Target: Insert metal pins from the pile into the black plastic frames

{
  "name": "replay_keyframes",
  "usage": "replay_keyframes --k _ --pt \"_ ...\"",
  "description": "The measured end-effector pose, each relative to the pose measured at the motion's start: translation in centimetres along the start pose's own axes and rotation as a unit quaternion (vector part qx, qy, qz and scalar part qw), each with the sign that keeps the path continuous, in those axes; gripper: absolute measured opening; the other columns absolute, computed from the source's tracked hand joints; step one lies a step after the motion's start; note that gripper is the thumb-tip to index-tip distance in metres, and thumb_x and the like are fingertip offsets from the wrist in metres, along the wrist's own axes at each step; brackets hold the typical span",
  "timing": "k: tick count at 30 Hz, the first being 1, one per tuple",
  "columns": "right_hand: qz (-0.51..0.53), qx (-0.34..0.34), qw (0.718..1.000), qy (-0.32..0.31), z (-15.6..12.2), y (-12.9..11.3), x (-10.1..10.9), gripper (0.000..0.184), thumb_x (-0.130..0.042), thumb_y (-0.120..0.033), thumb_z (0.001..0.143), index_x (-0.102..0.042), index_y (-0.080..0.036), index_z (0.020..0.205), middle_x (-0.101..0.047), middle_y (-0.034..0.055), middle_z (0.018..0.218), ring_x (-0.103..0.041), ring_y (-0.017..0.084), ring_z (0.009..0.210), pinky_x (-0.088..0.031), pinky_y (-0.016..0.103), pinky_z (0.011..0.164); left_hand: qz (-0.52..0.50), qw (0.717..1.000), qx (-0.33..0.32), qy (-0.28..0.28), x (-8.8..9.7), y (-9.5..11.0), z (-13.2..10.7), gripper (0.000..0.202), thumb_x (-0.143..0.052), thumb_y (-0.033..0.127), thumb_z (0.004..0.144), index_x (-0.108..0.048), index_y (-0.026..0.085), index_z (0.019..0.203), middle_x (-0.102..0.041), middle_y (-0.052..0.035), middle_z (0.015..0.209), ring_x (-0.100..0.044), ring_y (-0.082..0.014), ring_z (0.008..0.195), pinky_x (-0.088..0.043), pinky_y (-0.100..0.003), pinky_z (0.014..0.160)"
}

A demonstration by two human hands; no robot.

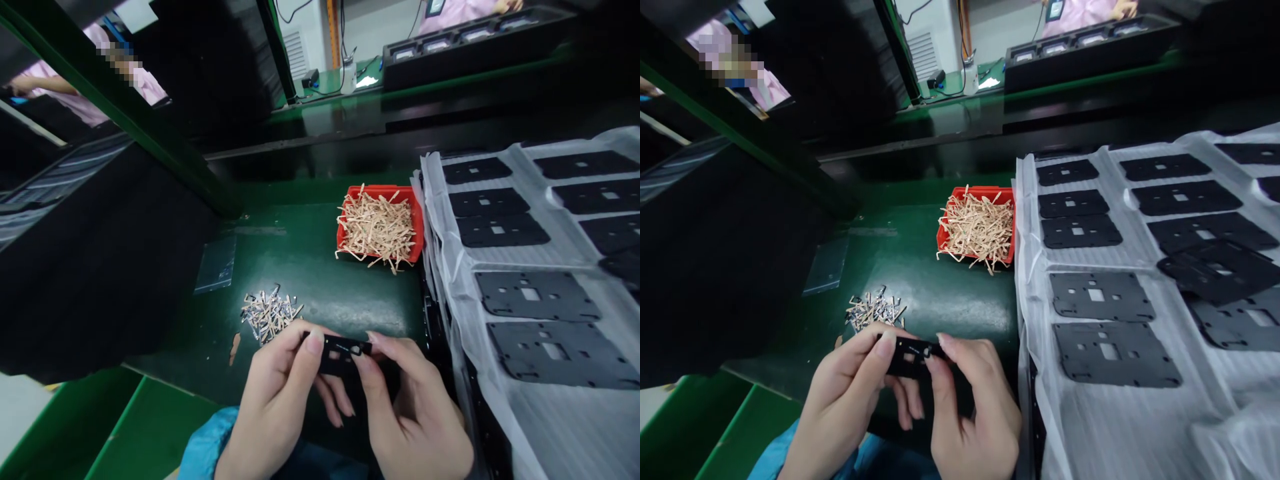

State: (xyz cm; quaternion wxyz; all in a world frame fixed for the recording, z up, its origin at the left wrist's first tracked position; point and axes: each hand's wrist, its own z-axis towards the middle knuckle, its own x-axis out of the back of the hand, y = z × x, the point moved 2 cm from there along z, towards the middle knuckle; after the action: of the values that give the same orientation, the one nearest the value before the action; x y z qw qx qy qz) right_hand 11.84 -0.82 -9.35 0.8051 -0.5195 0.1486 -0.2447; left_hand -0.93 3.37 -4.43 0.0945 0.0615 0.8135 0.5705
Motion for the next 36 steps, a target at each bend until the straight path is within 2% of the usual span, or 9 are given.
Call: replay_keyframes --k 7,9,12,16,20,23,27,32,36 --pt "0.011 -0.028 0.999 0.025 0.4 -1.0 -0.3 0.035 -0.061 -0.001 0.094 -0.072 -0.027 0.116 -0.075 -0.0007 0.09 -0.072 0.015 0.083 -0.06 0.026 0.067 0.033 0.999 0.017 0.02 -0.1 -0.1 0.3 0.041 -0.062 0.056 0.102 -0.063 0.018 0.088 -0.068 0.0007 0.05 -0.063 -0.0116 0.039 -0.052 -0.016 0.04" --pt "-0.001 -0.016 0.999 0.029 0.5 -1.1 -0.2 0.037 -0.061 0.0 0.094 -0.072 -0.026 0.116 -0.074 -0.0001 0.09 -0.072 0.015 0.082 -0.06 0.027 0.066 0.039 0.999 0.012 0.036 -0.1 -0.4 0.3 0.042 -0.062 0.058 0.101 -0.062 0.018 0.087 -0.066 0.0012 0.048 -0.062 -0.0119 0.037 -0.05 -0.016 0.038" --pt "-0.02 0.045 0.999 -0.009 0.7 -1.0 0.0 0.043 -0.062 0.004 0.09 -0.07 -0.023 0.122 -0.074 0.0019 0.094 -0.072 0.016 0.084 -0.062 0.028 0.067 0.076 0.994 -0.03 0.072 -0.2 -0.7 0.0 0.043 -0.058 0.059 0.102 -0.061 0.019 0.085 -0.064 0.0018 0.05 -0.061 -0.0131 0.038 -0.05 -0.018 0.038" --pt "-0.063 0.124 0.989 -0.053 0.9 -0.7 0.2 0.045 -0.066 0.005 0.089 -0.07 -0.019 0.126 -0.073 0.0053 0.098 -0.069 0.016 0.088 -0.063 0.028 0.072 0.165 0.972 -0.109 0.124 -0.7 -0.6 -0.5 0.034 -0.051 0.042 0.109 -0.061 0.02 0.084 -0.062 0.0035 0.053 -0.059 -0.0106 0.042 -0.046 -0.017 0.042" --pt "-0.086 0.125 0.987 -0.051 1.1 -0.7 0.1 0.035 -0.067 0.004 0.09 -0.073 -0.017 0.117 -0.071 0.0047 0.095 -0.067 0.013 0.086 -0.061 0.025 0.072 0.223 0.948 -0.143 0.178 -1.4 -0.1 -0.8 0.033 -0.046 0.026 0.108 -0.054 0.022 0.077 -0.055 0.0049 0.057 -0.052 -0.0094 0.046 -0.042 -0.018 0.046" --pt "-0.077 0.109 0.989 -0.061 0.9 -0.7 0.0 0.036 -0.067 0.005 0.09 -0.072 -0.017 0.119 -0.072 0.0043 0.096 -0.068 0.013 0.087 -0.061 0.025 0.074 0.247 0.937 -0.16 0.186 -1.7 0.2 -0.9 0.033 -0.044 0.023 0.108 -0.053 0.022 0.076 -0.051 0.0052 0.057 -0.049 -0.0098 0.047 -0.039 -0.02 0.046" --pt "-0.075 0.074 0.991 -0.077 0.7 -0.4 0.1 0.032 -0.064 0.001 0.093 -0.069 -0.02 0.117 -0.072 0.0021 0.095 -0.07 0.012 0.087 -0.06 0.024 0.077 0.272 0.93 -0.179 0.168 -1.3 0.3 -1.2 0.031 -0.044 0.02 0.107 -0.057 0.023 0.079 -0.056 0.005 0.056 -0.054 -0.0107 0.047 -0.04 -0.022 0.048" --pt "-0.054 0.011 0.995 -0.079 0.8 -0.2 0.5 0.017 -0.061 -0.009 0.098 -0.065 -0.022 0.108 -0.07 0.0011 0.096 -0.071 0.011 0.091 -0.06 0.018 0.081 0.323 0.916 -0.226 0.079 -0.4 0.4 -1.4 0.02 -0.053 0.016 0.103 -0.069 0.026 0.103 -0.074 0.0041 0.074 -0.071 -0.0123 0.062 -0.052 -0.021 0.061" --pt "-0.016 -0.026 0.993 -0.113 0.9 -0.3 0.5 0.013 -0.057 -0.014 0.102 -0.064 -0.025 0.102 -0.07 -0.0012 0.091 -0.072 0.009 0.084 -0.059 0.014 0.073 0.369 0.894 -0.25 0.047 -0.1 0.5 -1.2 0.016 -0.063 0.012 0.098 -0.069 0.027 0.104 -0.078 0.0042 0.084 -0.075 -0.0114 0.066 -0.056 -0.018 0.063"
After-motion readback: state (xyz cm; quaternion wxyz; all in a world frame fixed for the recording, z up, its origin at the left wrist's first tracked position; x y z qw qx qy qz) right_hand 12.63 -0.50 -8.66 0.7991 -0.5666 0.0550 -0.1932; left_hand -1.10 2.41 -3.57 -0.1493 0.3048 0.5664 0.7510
